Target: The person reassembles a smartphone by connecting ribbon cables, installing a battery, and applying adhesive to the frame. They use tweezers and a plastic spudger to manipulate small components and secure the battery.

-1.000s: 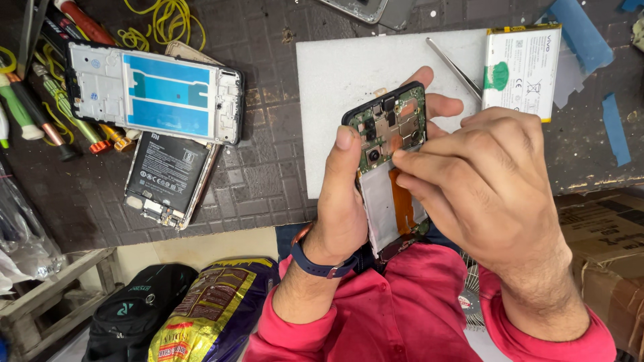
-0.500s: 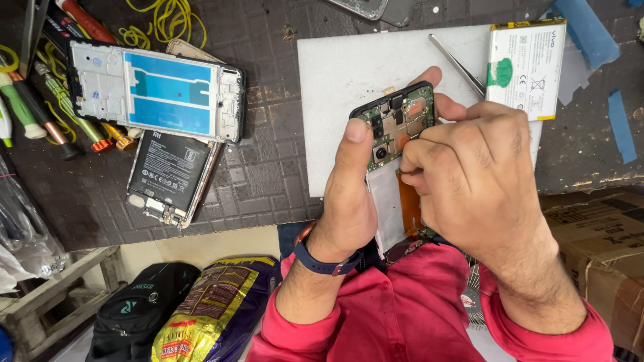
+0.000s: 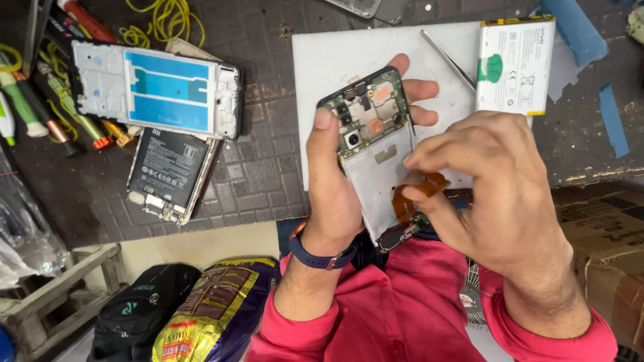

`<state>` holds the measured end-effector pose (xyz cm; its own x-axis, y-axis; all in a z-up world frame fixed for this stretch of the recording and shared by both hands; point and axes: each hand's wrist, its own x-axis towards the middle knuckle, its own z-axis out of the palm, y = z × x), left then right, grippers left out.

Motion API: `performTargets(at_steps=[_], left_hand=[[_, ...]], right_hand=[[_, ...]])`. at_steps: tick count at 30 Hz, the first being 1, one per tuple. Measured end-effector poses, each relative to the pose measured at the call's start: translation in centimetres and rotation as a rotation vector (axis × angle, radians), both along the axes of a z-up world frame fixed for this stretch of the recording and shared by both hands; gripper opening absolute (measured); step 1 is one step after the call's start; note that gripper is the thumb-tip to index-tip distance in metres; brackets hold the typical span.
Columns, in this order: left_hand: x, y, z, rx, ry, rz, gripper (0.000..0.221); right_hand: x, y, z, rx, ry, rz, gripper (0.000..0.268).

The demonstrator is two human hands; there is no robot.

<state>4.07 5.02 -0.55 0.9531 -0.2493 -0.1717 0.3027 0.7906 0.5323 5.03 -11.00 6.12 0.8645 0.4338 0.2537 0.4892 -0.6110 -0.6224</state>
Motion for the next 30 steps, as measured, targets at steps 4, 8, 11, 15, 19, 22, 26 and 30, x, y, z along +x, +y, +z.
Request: performTargets(at_steps=[4, 8, 11, 15, 19, 22, 26, 30], left_hand=[[0.2, 0.2, 0.1, -0.044, 0.017, -0.053, 0.088], [0.4, -0.1, 0.4, -0.082, -0.011, -0.085, 0.091], [0.3, -0.2, 0.8, -0.009, -0.05, -0.062, 0.091], [0.0, -0.1, 1.3, -0.016, -0.101, -0.062, 0.088], [-0.2, 0.2, 1.5, 0.0, -0.124, -0.077, 0.095], [-0.3, 0.6, 1.8, 0.054, -0.149, -0.086, 0.099], [-0.9, 0.7, 2.2, 0.13, -0.197, -0.071, 0.097], [-1.1, 0.8, 1.8, 0.253, -0.32, -0.076, 0.092]], right_hand=[[-0.3, 0.0, 0.5, -0.005, 0.063, -0.029, 0.035], [-0.7, 0.2, 0.3, -0.028, 0.063, -0.063, 0.027], [-1.7, 0.7, 0.2, 0.008, 0.119, -0.145, 0.023], [-3.5, 1.6, -0.4, 0.157, 0.224, -0.281, 0.016], [-4.8, 1.8, -0.9, 0.271, 0.268, -0.295, 0.013], [-5.1, 1.9, -1.2, 0.426, 0.302, -0.319, 0.017], [-5.5, 2.5, -1.9, 0.727, 0.375, -0.33, 0.027], [-6.1, 2.7, -2.0, 0.725, 0.345, -0.388, 0.026]])
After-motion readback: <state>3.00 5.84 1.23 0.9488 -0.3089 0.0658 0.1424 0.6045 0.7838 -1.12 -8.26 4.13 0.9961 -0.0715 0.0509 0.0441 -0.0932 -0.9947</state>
